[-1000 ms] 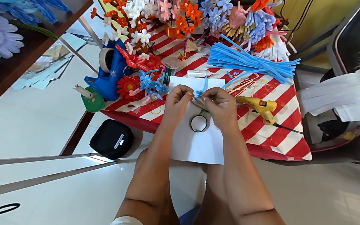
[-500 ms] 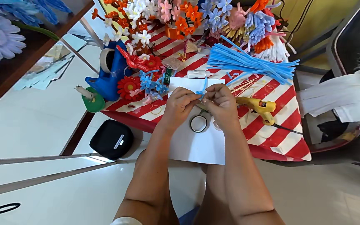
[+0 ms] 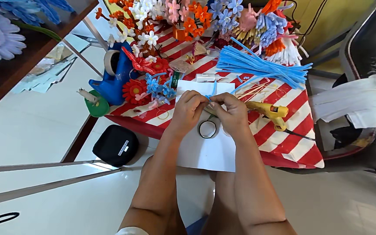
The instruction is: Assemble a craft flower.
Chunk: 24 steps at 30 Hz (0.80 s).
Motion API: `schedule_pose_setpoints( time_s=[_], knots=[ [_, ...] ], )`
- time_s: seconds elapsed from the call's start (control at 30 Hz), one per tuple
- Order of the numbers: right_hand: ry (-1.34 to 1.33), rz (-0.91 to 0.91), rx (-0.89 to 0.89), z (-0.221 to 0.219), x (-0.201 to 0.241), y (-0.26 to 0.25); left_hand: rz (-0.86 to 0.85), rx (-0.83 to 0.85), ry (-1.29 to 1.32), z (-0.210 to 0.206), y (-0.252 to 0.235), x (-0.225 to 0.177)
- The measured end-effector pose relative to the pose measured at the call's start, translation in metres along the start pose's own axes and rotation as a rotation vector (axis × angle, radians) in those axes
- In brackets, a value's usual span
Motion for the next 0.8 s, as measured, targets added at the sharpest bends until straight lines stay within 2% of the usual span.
schedule_pose_setpoints(
  time_s=[0.23,0.4,0.5,0.6,0.67,0.73,0.8],
  knots=[
    [0.189,0.084,0.033,0.004,0.003,-0.002,0.008,-0.019,-0.018,-0.007,0.0,-0.004],
    [0.207,0.032,-0.028,0.012,-0.002,-0.003,0.093,0.003,-0.044,-0.015,0.0,-0.001],
    [0.161,-0.034,-0.097,0.023,-0.004,-0.004,0.194,0.139,-0.108,-0.021,-0.001,0.006],
    [0.088,-0.098,-0.155,0.025,-0.004,-0.003,0.224,0.358,-0.113,-0.034,0.0,0.009],
    [0.054,-0.11,-0.166,0.025,-0.004,-0.002,0.225,0.442,-0.126,-0.041,0.001,0.009],
    [0.029,-0.111,-0.17,0.024,-0.004,-0.002,0.249,0.469,-0.131,-0.043,0.002,0.01],
    [0.013,-0.12,-0.173,0.025,-0.004,-0.002,0.26,0.426,-0.116,-0.041,0.001,0.011]
  ],
)
Point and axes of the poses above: each hand's wrist, its own y-axis away from the middle knuckle, its own z-axis out of the back of the hand, x = y × z, the point moved 4 cm from there along -y, towards the middle knuckle, and after that the axes turned 9 degrees about -z, right-handed, at the moved point
